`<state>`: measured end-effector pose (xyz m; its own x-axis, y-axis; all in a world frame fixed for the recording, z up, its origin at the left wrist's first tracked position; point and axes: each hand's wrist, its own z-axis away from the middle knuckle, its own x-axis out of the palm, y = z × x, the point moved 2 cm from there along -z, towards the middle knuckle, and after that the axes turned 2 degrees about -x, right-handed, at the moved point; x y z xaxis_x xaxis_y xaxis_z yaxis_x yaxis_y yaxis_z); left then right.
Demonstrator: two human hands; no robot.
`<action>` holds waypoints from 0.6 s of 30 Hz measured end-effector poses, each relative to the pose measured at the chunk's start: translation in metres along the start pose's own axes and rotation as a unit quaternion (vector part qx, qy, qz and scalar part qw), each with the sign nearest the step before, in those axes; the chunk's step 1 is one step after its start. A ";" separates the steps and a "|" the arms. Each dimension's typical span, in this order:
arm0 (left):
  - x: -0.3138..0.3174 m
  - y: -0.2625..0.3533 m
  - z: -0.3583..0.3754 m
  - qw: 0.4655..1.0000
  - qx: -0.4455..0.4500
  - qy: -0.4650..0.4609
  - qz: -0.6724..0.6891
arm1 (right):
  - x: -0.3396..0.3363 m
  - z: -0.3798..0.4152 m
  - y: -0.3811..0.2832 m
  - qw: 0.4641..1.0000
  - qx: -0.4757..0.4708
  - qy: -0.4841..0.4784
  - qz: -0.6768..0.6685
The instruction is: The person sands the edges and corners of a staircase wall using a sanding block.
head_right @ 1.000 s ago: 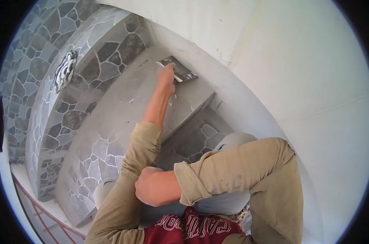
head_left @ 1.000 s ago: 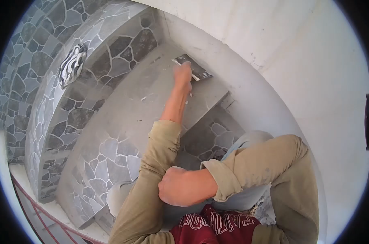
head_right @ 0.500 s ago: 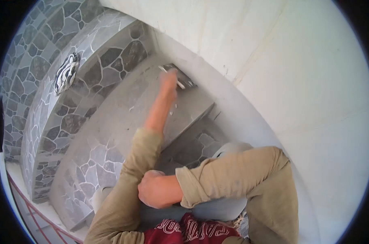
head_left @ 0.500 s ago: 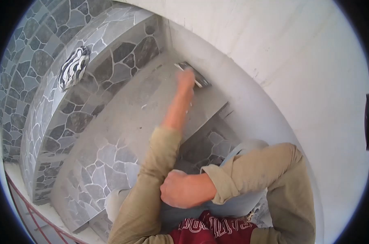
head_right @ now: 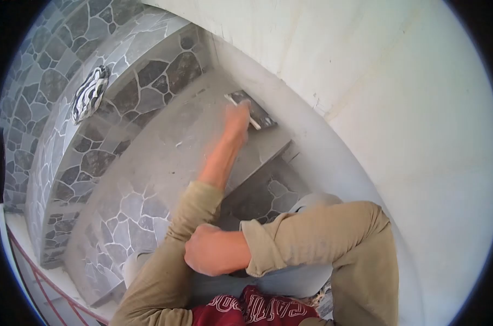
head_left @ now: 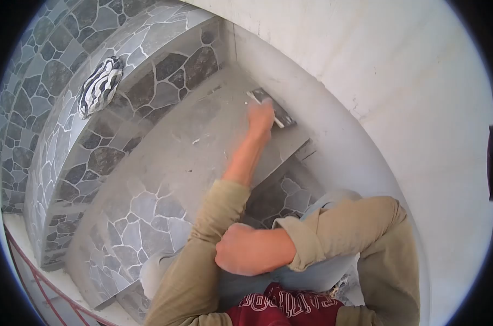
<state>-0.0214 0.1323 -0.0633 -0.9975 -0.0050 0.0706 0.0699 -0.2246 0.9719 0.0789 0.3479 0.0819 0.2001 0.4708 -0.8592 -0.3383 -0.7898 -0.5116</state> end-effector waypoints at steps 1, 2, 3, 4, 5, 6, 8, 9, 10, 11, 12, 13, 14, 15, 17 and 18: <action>0.002 0.009 -0.001 1.000 0.001 -0.001 0.002 | 0.000 0.000 0.001 1.000 0.001 -0.001 0.001; 0.000 0.016 0.000 0.998 -0.057 -0.036 0.015 | 0.003 -0.002 -0.001 0.999 0.003 -0.047 -0.002; -0.003 0.013 0.000 0.990 -0.118 -0.069 0.024 | 0.008 -0.004 -0.005 0.996 0.005 -0.090 -0.010; -0.007 0.005 -0.006 0.990 -0.125 -0.069 0.018 | 0.007 -0.005 -0.008 0.996 0.005 -0.086 -0.018; -0.007 -0.003 -0.023 0.985 -0.144 -0.087 0.039 | -0.001 -0.006 -0.006 0.996 0.004 -0.084 -0.010; -0.007 0.000 -0.030 0.980 -0.160 -0.105 0.062 | -0.007 -0.006 -0.005 0.996 0.003 -0.084 0.001; -0.010 -0.005 -0.006 0.987 -0.114 -0.081 0.076 | -0.003 -0.009 -0.011 0.994 0.019 -0.105 0.009; -0.006 0.001 0.000 0.991 -0.070 -0.059 0.093 | -0.001 -0.007 -0.009 0.991 0.038 -0.129 0.016; -0.002 0.010 -0.003 0.991 -0.066 -0.062 0.095 | 0.001 -0.005 -0.006 0.991 0.041 -0.129 0.022; -0.003 0.016 -0.001 0.993 -0.061 -0.075 0.067 | 0.006 -0.005 -0.008 0.990 0.019 -0.135 0.013; -0.005 0.015 0.000 0.994 -0.058 -0.084 0.039 | 0.009 -0.005 -0.012 0.989 -0.004 -0.145 0.003; -0.013 0.013 -0.004 0.994 -0.065 -0.083 0.034 | 0.009 -0.004 -0.014 0.990 -0.006 -0.141 -0.006; -0.019 0.014 -0.017 0.984 -0.123 -0.110 0.060 | 0.000 -0.004 -0.012 0.993 -0.010 -0.115 -0.014; -0.019 0.020 -0.030 0.971 -0.171 -0.139 0.093 | -0.009 -0.003 -0.009 0.996 -0.014 -0.092 -0.011; -0.009 0.006 -0.016 0.992 -0.075 -0.099 0.001 | -0.003 0.000 -0.009 0.997 0.000 -0.083 0.001; 0.003 0.003 -0.011 0.994 0.016 -0.053 -0.092 | -0.001 0.002 -0.007 0.997 0.015 -0.074 0.007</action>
<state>-0.0244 0.1211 -0.0628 -0.9868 0.1370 -0.0868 -0.1111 -0.1817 0.9770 0.0790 0.3545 0.0862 0.0587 0.5143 -0.8556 -0.3677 -0.7857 -0.4975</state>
